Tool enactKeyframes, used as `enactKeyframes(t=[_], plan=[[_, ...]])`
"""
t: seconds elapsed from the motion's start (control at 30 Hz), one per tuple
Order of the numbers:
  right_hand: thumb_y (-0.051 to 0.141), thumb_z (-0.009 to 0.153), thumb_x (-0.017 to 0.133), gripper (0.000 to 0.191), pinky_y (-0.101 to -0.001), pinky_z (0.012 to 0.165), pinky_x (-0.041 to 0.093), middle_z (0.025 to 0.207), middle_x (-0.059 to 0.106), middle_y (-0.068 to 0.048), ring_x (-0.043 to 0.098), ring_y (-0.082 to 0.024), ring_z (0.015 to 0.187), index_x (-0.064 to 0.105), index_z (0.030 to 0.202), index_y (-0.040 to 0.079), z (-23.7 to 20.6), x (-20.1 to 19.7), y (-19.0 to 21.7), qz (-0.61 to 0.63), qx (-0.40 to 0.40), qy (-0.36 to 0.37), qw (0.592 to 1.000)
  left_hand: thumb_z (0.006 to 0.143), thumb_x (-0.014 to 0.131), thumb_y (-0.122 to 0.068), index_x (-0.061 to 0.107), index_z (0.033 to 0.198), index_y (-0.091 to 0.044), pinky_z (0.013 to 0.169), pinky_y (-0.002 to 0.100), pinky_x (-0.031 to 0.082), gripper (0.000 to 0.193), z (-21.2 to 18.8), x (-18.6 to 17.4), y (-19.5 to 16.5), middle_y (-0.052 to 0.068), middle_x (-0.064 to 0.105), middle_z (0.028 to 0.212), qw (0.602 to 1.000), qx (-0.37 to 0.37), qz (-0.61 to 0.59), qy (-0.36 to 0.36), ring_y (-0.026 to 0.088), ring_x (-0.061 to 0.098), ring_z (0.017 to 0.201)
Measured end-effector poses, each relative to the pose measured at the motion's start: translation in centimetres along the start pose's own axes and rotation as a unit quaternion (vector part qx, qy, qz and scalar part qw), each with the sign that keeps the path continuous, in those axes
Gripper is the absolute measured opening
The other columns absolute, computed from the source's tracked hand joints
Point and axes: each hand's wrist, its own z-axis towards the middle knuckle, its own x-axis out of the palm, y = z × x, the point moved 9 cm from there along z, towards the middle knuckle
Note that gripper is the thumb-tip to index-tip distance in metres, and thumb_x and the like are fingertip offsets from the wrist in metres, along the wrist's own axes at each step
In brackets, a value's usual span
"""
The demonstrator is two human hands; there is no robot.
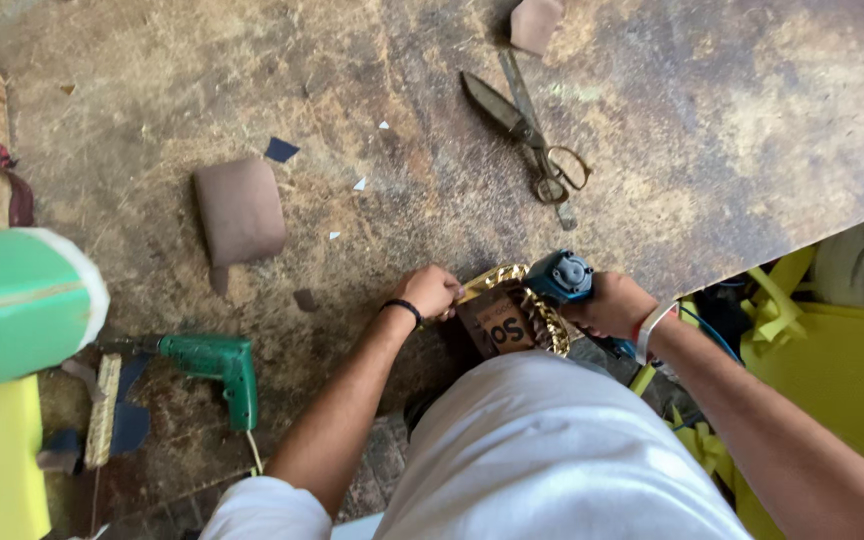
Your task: The person staples brown fabric pieces together to form a small cushion, then attaches a gold ribbon trim around the edges using a pneumatic staple gun. The finished cushion is placed on the workbench.
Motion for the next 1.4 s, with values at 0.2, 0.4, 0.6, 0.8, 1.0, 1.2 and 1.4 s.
enactKeyframes(t=[0.2, 0.4, 0.6, 0.8, 1.0, 1.2, 1.4], plan=[[0.031, 0.079, 0.078, 0.034, -0.0359, 0.061, 0.059, 0.068, 0.076, -0.005, 0.072, -0.017, 0.059, 0.067, 0.106, 0.013, -2.8, -1.1, 3.7, 0.059, -0.125, -0.031, 0.990, 0.093, 0.071, -0.033, 0.081, 0.099, -0.021, 0.074, 0.035, 0.057, 0.017, 1.3, 0.1, -1.6, 0.000, 0.079, 0.078, 0.996, 0.048, 0.051, -0.062, 0.014, 0.074, 0.072], [0.030, 0.084, 0.081, 0.029, -0.0326, 0.059, 0.058, 0.066, 0.075, -0.006, 0.071, -0.017, 0.057, 0.075, 0.084, 0.001, -3.1, -1.1, 4.6, 0.080, -0.040, -0.003, 0.996, 0.102, 0.065, -0.035, 0.083, 0.086, -0.007, 0.077, 0.039, 0.058, 0.037, 3.1, 1.5, -3.3, 0.011, 0.077, 0.080, 0.988, 0.034, 0.149, -0.009, 0.024, 0.075, 0.076], [0.025, 0.084, 0.079, 0.029, -0.0332, 0.054, 0.055, 0.060, 0.072, -0.007, 0.069, -0.017, 0.052, 0.074, 0.070, 0.000, -3.5, -1.0, 5.5, 0.114, -0.045, 0.006, 0.992, 0.088, 0.068, -0.026, 0.081, 0.082, -0.014, 0.072, 0.044, 0.057, 0.019, 2.5, 1.3, -6.1, 0.010, 0.075, 0.082, 0.977, 0.124, 0.170, -0.037, 0.027, 0.072, 0.075], [0.027, 0.085, 0.078, 0.033, -0.0315, 0.055, 0.055, 0.059, 0.073, -0.007, 0.070, -0.015, 0.051, 0.074, 0.066, 0.001, -4.2, -1.4, 5.7, 0.084, -0.037, -0.028, 0.995, 0.095, 0.065, -0.025, 0.080, 0.084, -0.010, 0.071, 0.039, 0.057, 0.023, 2.2, 1.5, -6.0, 0.012, 0.079, 0.082, 0.990, 0.105, 0.096, 0.012, 0.022, 0.073, 0.072], [0.025, 0.084, 0.077, 0.030, -0.0335, 0.054, 0.055, 0.059, 0.072, -0.008, 0.069, -0.017, 0.051, 0.074, 0.066, 0.001, -4.0, -1.5, 5.3, 0.127, -0.012, -0.007, 0.992, 0.095, 0.053, 0.000, 0.076, 0.107, -0.006, 0.065, 0.030, 0.062, 0.027, 3.8, 3.1, -4.7, 0.008, 0.080, 0.093, 0.984, 0.096, -0.007, 0.152, 0.013, 0.075, 0.075], [0.022, 0.081, 0.078, 0.030, -0.0335, 0.051, 0.053, 0.056, 0.071, -0.009, 0.068, -0.017, 0.049, 0.074, 0.064, -0.002, -5.0, -1.5, 6.0, 0.143, -0.050, 0.011, 0.988, 0.098, 0.063, -0.023, 0.077, 0.112, -0.018, 0.078, 0.037, 0.059, 0.021, 3.6, 2.2, -5.6, 0.004, 0.077, 0.095, 0.980, 0.141, 0.094, 0.108, 0.017, 0.072, 0.085], [0.021, 0.081, 0.076, 0.027, -0.0323, 0.052, 0.054, 0.057, 0.071, -0.007, 0.069, -0.016, 0.049, 0.074, 0.065, 0.000, -5.7, -1.2, 6.8, 0.132, -0.045, 0.008, 0.990, 0.097, 0.065, -0.025, 0.082, 0.098, -0.015, 0.081, 0.038, 0.057, 0.020, 2.5, 2.1, -7.9, 0.010, 0.078, 0.092, 0.971, 0.180, 0.151, 0.034, 0.019, 0.074, 0.084]])
